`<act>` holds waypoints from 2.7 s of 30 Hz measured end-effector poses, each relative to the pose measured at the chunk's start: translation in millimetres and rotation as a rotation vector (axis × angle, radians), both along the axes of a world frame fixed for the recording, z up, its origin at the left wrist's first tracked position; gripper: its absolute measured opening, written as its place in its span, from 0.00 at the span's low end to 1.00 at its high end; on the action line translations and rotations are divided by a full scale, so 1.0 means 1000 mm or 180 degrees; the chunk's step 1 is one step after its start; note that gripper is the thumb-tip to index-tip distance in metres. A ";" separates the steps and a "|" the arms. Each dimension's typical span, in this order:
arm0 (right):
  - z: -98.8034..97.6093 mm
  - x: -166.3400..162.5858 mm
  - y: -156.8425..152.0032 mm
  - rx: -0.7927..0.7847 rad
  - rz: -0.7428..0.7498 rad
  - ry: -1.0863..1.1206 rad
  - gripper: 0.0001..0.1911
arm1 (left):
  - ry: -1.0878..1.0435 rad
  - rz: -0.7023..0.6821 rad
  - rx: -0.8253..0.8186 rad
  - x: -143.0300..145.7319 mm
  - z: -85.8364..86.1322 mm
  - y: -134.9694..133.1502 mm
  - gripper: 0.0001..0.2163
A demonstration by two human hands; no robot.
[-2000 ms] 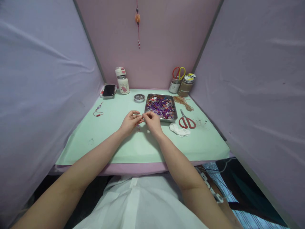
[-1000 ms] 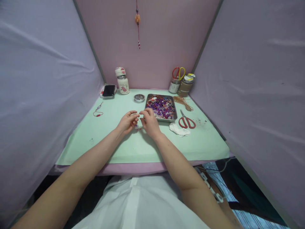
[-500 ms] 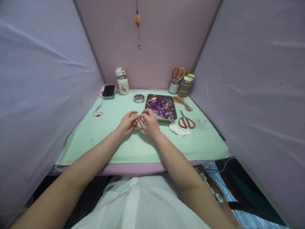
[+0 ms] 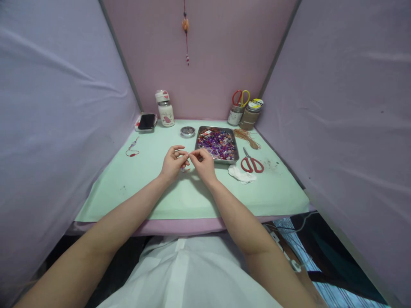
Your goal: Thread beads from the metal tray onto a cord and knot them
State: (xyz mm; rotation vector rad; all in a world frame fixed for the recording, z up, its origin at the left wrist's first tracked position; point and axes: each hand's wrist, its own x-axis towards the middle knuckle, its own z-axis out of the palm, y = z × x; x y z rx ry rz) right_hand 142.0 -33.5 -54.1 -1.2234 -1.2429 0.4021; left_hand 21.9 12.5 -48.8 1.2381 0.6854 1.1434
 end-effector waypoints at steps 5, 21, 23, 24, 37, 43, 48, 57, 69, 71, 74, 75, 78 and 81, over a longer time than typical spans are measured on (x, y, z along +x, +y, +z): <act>-0.001 0.002 0.003 -0.0199 0.0203 0.0541 0.12 | -0.0019 -0.0083 0.0001 -0.002 0.000 0.001 0.19; 0.000 -0.001 0.003 -0.0424 0.0536 0.1395 0.14 | 0.0003 0.0001 0.0124 -0.001 0.002 -0.001 0.19; 0.000 -0.002 0.004 -0.0538 0.0563 0.1504 0.14 | -0.0014 0.0012 0.0126 -0.001 0.001 -0.001 0.19; -0.001 -0.002 0.004 -0.0613 0.0581 0.1551 0.14 | -0.0027 0.0012 0.0137 -0.001 0.001 0.000 0.19; -0.009 -0.002 0.009 -0.0725 0.0419 0.1516 0.10 | 0.0342 0.0023 0.0514 0.000 -0.001 -0.009 0.14; -0.008 0.000 0.010 -0.0667 0.0365 0.1602 0.10 | 0.0368 -0.0012 0.0638 -0.001 -0.005 -0.005 0.13; -0.001 0.000 0.007 -0.0820 0.0471 0.1877 0.15 | 0.0371 -0.0073 0.0595 0.000 -0.004 -0.004 0.14; 0.004 0.001 0.004 -0.0975 0.0617 0.2047 0.12 | 0.0389 -0.0007 0.0413 -0.001 -0.004 -0.002 0.13; -0.006 0.003 0.006 -0.0153 0.0146 0.0516 0.07 | 0.0359 -0.0160 0.0059 -0.002 -0.006 0.006 0.13; -0.005 0.003 0.004 -0.0034 0.0026 0.0283 0.06 | 0.0368 -0.0179 0.0096 -0.003 -0.004 0.006 0.12; -0.005 0.002 0.002 0.0008 -0.0097 0.0093 0.05 | 0.0363 -0.0171 0.0171 -0.004 -0.003 0.005 0.13; -0.005 0.002 0.002 0.0016 -0.0126 0.0056 0.05 | 0.0364 -0.0172 0.0175 -0.004 -0.002 0.004 0.13; -0.005 0.001 0.000 0.0032 -0.0163 0.0056 0.05 | 0.0333 -0.0243 0.0089 -0.004 -0.002 0.004 0.12; -0.005 0.000 -0.001 0.0063 -0.0081 0.0134 0.05 | 0.0205 -0.0378 -0.0104 -0.004 -0.001 0.004 0.11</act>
